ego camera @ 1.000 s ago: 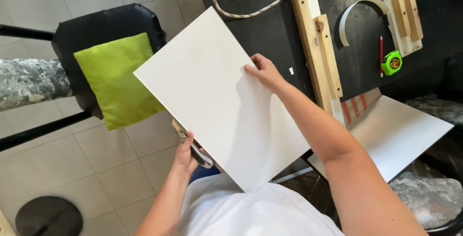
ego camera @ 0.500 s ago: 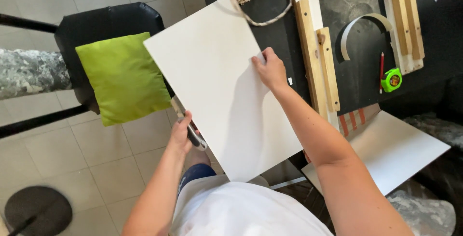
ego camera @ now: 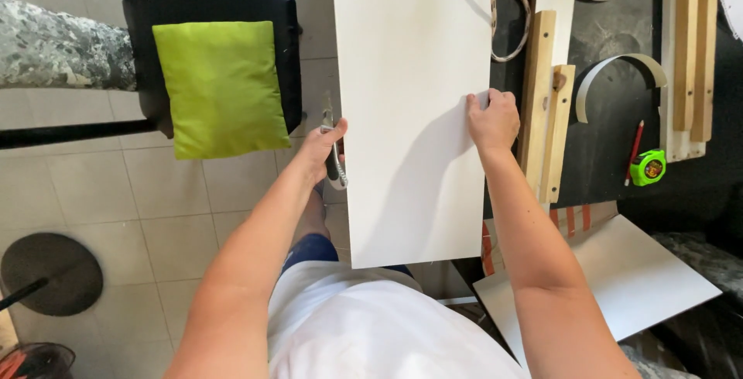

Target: The person uses a utility knife to trim and clean the edges of a white board and a small wooden block. They also handle a cloth and several metal rings on a workshop table.

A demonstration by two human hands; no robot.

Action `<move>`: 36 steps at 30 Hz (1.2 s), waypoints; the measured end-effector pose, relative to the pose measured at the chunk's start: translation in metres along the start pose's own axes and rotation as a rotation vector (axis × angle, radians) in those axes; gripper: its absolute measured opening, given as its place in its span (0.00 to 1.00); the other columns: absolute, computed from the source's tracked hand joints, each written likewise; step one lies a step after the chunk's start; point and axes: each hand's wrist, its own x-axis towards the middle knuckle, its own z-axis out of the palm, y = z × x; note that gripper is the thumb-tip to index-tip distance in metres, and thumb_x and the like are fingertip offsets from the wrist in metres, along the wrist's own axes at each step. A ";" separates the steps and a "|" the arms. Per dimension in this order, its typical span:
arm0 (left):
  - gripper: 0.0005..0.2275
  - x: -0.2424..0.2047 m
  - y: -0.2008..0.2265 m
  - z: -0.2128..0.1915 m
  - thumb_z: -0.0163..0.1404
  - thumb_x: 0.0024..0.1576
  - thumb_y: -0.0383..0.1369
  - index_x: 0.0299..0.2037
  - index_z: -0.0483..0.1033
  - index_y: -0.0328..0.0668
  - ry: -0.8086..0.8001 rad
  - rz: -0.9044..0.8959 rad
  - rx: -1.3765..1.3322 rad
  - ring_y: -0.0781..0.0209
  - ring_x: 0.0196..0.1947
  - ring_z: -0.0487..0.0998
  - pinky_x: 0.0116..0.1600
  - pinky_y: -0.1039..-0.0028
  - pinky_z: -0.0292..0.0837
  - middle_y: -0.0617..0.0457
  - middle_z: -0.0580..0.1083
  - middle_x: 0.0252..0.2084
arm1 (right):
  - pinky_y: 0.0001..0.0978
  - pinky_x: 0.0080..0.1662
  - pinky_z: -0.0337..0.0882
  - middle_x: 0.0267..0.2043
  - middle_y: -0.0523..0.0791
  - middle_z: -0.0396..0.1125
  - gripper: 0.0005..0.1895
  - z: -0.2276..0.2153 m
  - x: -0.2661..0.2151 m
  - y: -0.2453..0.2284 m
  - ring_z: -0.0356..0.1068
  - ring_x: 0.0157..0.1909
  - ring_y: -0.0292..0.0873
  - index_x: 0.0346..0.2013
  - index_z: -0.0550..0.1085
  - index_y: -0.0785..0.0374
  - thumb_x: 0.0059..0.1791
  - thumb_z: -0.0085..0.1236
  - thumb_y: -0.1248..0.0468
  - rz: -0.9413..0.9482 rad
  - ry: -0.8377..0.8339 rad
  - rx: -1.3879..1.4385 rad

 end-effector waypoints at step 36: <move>0.18 0.096 0.368 0.082 0.45 0.63 0.46 0.23 0.66 0.49 -0.486 0.543 1.868 0.52 0.27 0.63 0.36 0.59 0.61 0.53 0.65 0.23 | 0.67 0.71 0.51 0.79 0.51 0.55 0.36 0.026 -0.034 -0.087 0.51 0.79 0.62 0.77 0.63 0.56 0.58 0.43 0.41 -0.494 0.280 -0.152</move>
